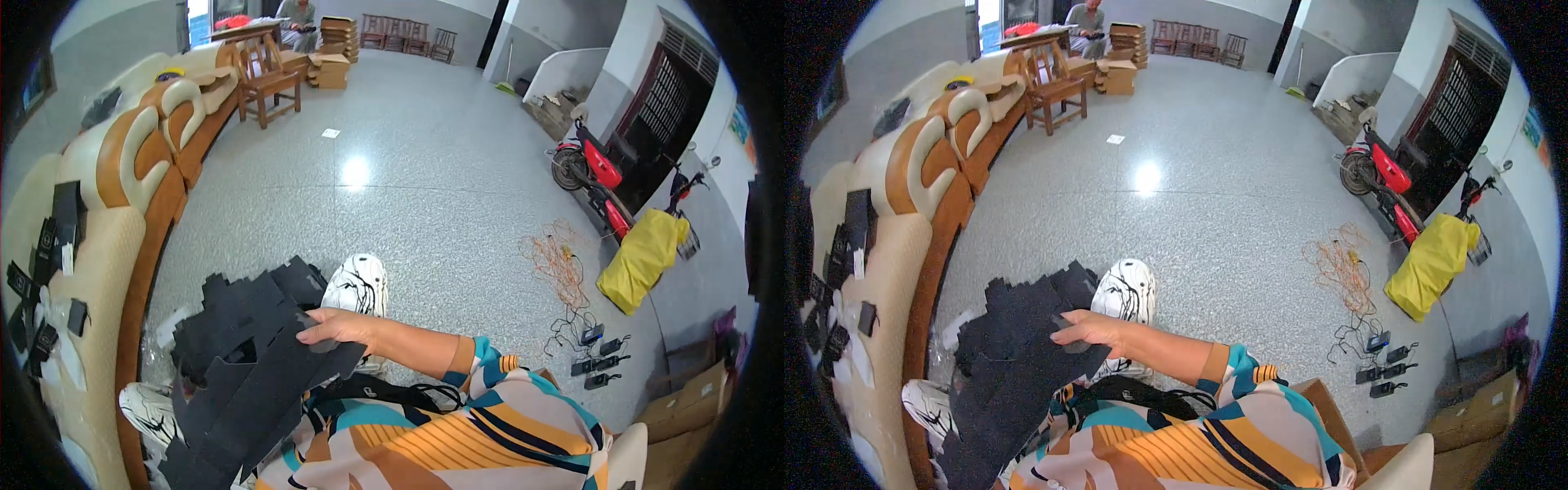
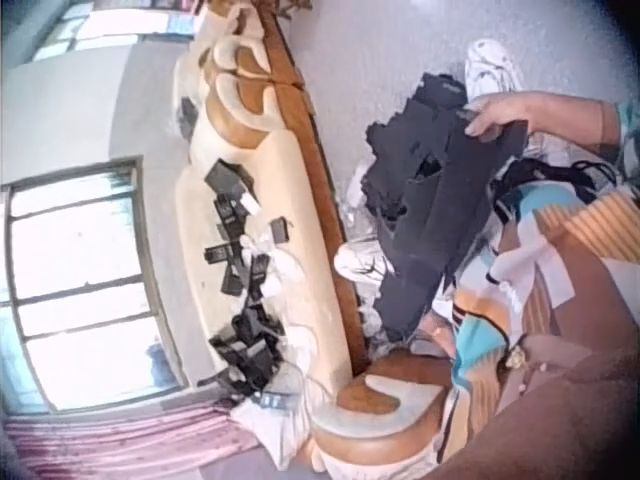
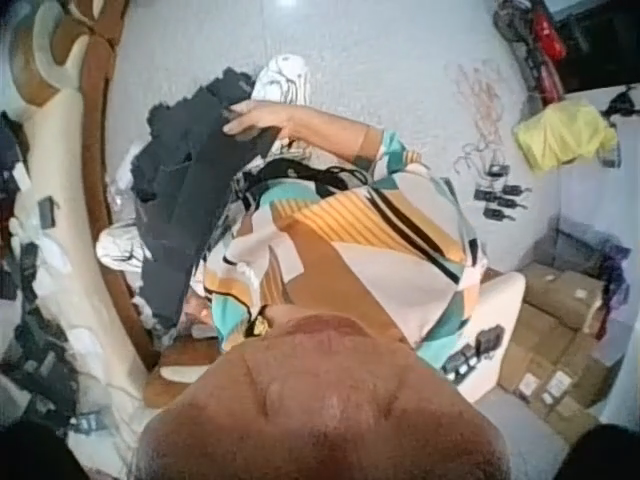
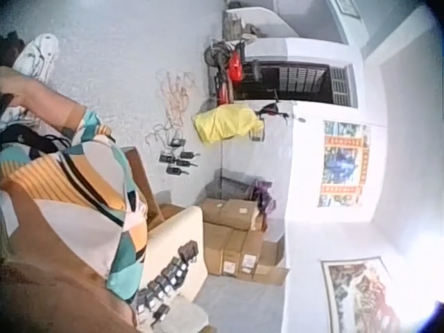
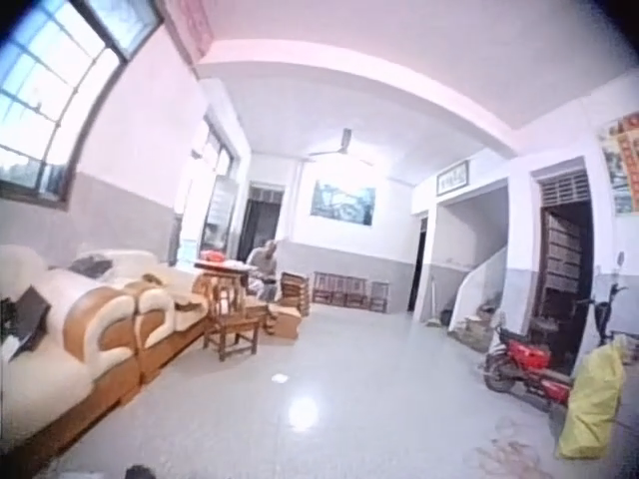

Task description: The recorder is assembling and folding black cardboard boxes for packaging.

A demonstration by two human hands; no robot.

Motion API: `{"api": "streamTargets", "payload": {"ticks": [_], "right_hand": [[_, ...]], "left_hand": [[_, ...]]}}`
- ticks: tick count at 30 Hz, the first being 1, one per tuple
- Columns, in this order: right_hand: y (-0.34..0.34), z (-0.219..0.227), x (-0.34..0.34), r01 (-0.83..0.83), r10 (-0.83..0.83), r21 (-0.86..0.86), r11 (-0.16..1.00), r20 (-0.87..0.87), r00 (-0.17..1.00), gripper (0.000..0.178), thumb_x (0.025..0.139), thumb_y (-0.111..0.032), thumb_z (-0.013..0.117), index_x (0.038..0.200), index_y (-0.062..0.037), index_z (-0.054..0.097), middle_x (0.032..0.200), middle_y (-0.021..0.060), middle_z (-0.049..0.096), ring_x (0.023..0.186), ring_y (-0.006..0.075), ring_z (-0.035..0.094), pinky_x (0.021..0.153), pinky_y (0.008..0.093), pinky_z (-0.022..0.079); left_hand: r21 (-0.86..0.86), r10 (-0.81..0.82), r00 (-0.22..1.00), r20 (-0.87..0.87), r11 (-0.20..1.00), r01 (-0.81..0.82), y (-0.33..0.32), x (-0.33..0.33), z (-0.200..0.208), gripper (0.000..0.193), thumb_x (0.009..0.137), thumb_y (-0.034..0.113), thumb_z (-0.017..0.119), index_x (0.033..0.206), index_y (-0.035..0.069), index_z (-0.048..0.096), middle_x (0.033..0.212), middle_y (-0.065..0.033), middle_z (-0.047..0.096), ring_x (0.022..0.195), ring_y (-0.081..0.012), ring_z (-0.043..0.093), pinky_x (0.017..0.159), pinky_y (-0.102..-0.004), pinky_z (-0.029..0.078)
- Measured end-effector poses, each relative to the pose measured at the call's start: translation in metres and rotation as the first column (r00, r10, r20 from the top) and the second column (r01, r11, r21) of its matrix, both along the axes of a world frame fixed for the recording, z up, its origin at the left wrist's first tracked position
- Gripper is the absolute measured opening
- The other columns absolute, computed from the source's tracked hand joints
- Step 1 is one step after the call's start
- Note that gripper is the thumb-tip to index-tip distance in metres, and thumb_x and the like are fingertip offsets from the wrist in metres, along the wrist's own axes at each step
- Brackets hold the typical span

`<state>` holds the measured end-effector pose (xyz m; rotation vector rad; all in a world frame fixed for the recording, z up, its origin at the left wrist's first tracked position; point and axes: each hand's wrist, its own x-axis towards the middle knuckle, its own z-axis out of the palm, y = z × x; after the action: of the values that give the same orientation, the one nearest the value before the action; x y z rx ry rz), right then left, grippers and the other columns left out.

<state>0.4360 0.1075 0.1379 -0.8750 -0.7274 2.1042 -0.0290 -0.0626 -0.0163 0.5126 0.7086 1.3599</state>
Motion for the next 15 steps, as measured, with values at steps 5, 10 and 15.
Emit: {"api": "streamTargets", "payload": {"ticks": [5, 10, 15], "right_hand": [[0.009, 0.057, -0.021, 0.002, 0.048, 0.233, 0.973, -0.208, 0.977, 0.029, 0.084, -0.009, 0.056, 0.11, -0.0011, 0.05, 0.097, 0.0042, 0.059, 0.084, 0.0104, 0.057, 0.074, 0.0215, 0.047], [0.019, 0.074, -0.045, 0.026, 0.097, 0.384, 0.923, -0.298, 0.95, 0.037, 0.086, -0.017, 0.055, 0.118, -0.0024, 0.046, 0.106, 0.0031, 0.057, 0.093, 0.0098, 0.054, 0.082, 0.0247, 0.044], [0.01, 0.069, -0.05, 0.018, 0.055, 0.444, 0.896, -0.151, 0.987, 0.037, 0.085, -0.02, 0.056, 0.117, -0.005, 0.047, 0.106, 0.0007, 0.056, 0.093, 0.0076, 0.052, 0.082, 0.0226, 0.041]], "left_hand": [[-0.112, 0.077, 0.943, -0.324, 0.987, -0.119, 0.029, 0.016, 0.013, 0.022, 0.087, 0.024, 0.054, 0.092, 0.003, 0.055, 0.081, -0.0079, 0.059, 0.07, -0.0242, 0.056, 0.064, -0.0317, 0.048], [-0.021, 0.154, 0.988, 0.031, 0.988, -0.153, 0.082, 0.101, 0.089, 0.039, 0.081, 0.031, 0.059, 0.104, 0.001, 0.049, 0.096, -0.0096, 0.055, 0.086, -0.0262, 0.051, 0.077, -0.0376, 0.042], [0.05, 0.139, 0.91, 0.391, 0.984, -0.172, 0.122, 0.139, 0.129, 0.059, 0.075, 0.037, 0.064, 0.115, -0.001, 0.042, 0.111, -0.0113, 0.052, 0.101, -0.0283, 0.047, 0.089, -0.0434, 0.035]]}}
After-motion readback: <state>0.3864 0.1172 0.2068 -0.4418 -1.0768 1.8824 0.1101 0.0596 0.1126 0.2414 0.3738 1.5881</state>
